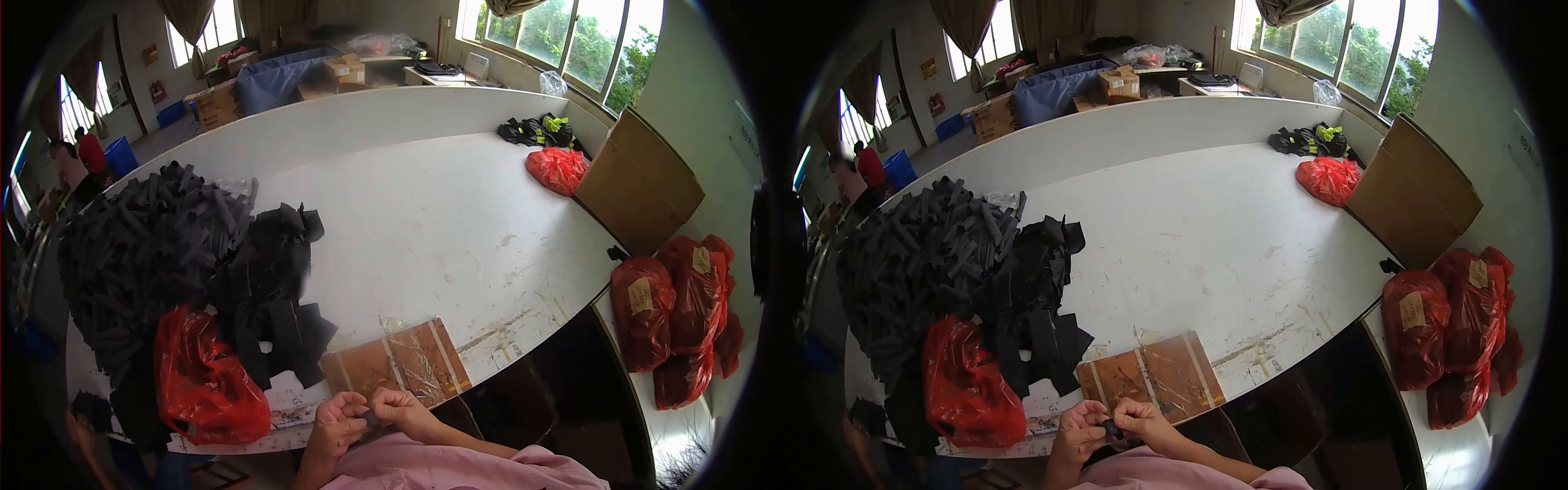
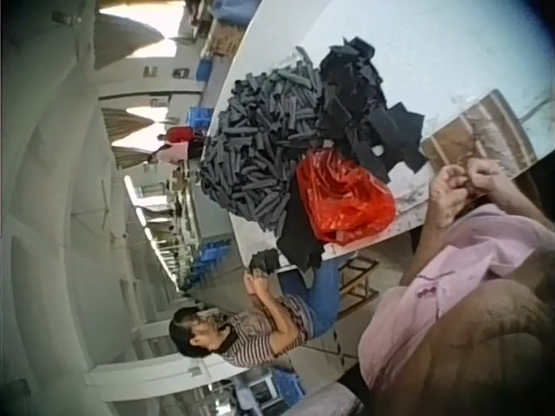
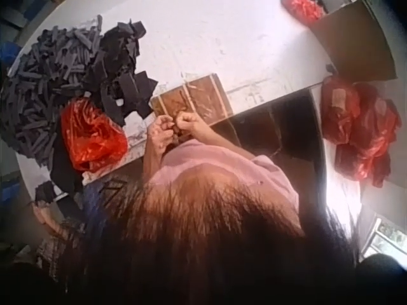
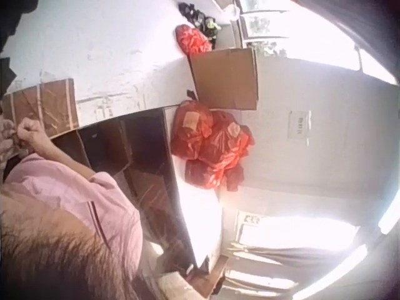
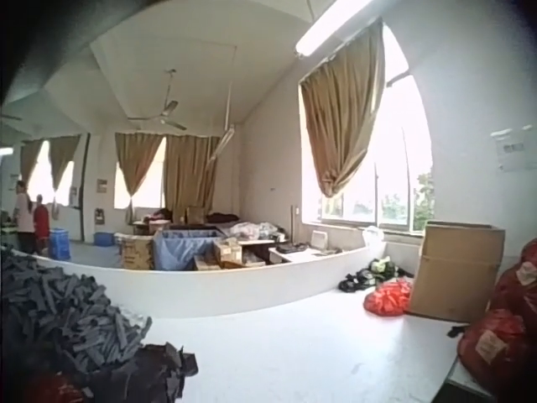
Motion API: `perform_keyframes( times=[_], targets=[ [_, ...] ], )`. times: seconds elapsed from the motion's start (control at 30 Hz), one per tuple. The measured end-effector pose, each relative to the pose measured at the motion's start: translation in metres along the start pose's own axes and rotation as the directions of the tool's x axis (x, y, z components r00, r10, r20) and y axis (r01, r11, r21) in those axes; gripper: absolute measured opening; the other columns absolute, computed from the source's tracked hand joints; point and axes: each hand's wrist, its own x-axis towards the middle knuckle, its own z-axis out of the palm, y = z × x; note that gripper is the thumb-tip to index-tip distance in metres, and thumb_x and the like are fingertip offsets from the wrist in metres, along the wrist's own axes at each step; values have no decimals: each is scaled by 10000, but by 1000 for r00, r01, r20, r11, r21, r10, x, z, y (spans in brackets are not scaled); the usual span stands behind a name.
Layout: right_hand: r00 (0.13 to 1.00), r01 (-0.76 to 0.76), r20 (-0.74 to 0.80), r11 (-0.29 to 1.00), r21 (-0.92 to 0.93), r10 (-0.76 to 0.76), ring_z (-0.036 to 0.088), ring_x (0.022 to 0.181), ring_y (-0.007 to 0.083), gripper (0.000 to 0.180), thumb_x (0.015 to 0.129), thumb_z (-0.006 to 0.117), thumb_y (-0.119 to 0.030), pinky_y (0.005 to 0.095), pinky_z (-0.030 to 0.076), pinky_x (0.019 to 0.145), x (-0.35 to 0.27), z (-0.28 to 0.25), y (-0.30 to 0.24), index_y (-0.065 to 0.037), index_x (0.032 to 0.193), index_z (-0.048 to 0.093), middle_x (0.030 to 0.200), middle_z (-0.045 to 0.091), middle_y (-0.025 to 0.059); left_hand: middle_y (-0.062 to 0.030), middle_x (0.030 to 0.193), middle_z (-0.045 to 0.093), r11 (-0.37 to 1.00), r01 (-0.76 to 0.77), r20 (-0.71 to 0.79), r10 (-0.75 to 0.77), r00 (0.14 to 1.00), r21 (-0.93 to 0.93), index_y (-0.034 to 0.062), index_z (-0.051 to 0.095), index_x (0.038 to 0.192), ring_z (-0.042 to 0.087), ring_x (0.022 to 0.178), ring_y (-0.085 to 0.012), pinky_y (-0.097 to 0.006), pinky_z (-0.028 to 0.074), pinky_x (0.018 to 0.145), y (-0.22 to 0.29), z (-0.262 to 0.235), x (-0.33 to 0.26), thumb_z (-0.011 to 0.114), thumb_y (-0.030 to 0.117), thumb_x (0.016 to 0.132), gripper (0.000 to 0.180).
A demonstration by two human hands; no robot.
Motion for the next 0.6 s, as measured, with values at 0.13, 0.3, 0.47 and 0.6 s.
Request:
perform_keyframes(
  times=[0.13,0.3,0.47,0.6],
  targets=[
    [997,31,75,999,37,-34,447,774,71,108,823,557,-143,197,361,696,-3,10,-21,-41,808,591,863,448,-16,-141,987,518,974,139,256,-91,962,-178,-35,404,1104,390,457,-39,-157,285,377,-1,3,-5,542,-89,640,487],
    [875,345,-76,728,-593,-477,521,689,147,27,788,541,-22,242,429,594,8,5,-23,0,793,525,813,537,79,-29,778,540,922,-125,-174,200,964,366,-22,432,1111,442,527,-28,-142,345,446,-19,20,16,581,-25,745,395],
    [704,482,174,282,-830,-689,557,684,234,99,708,571,46,282,456,578,15,17,-34,8,792,533,827,547,131,-46,889,523,776,-423,-142,538,831,468,-18,534,927,511,734,-66,-176,435,639,-32,27,16,536,-62,781,153],
    [690,485,212,224,-845,-692,547,730,238,95,727,595,-14,292,451,627,12,19,-29,-10,793,526,819,540,135,-73,1003,485,705,-447,-80,577,813,550,-5,507,911,515,841,-93,-197,449,724,-29,12,12,503,-73,798,132]
  ],
)
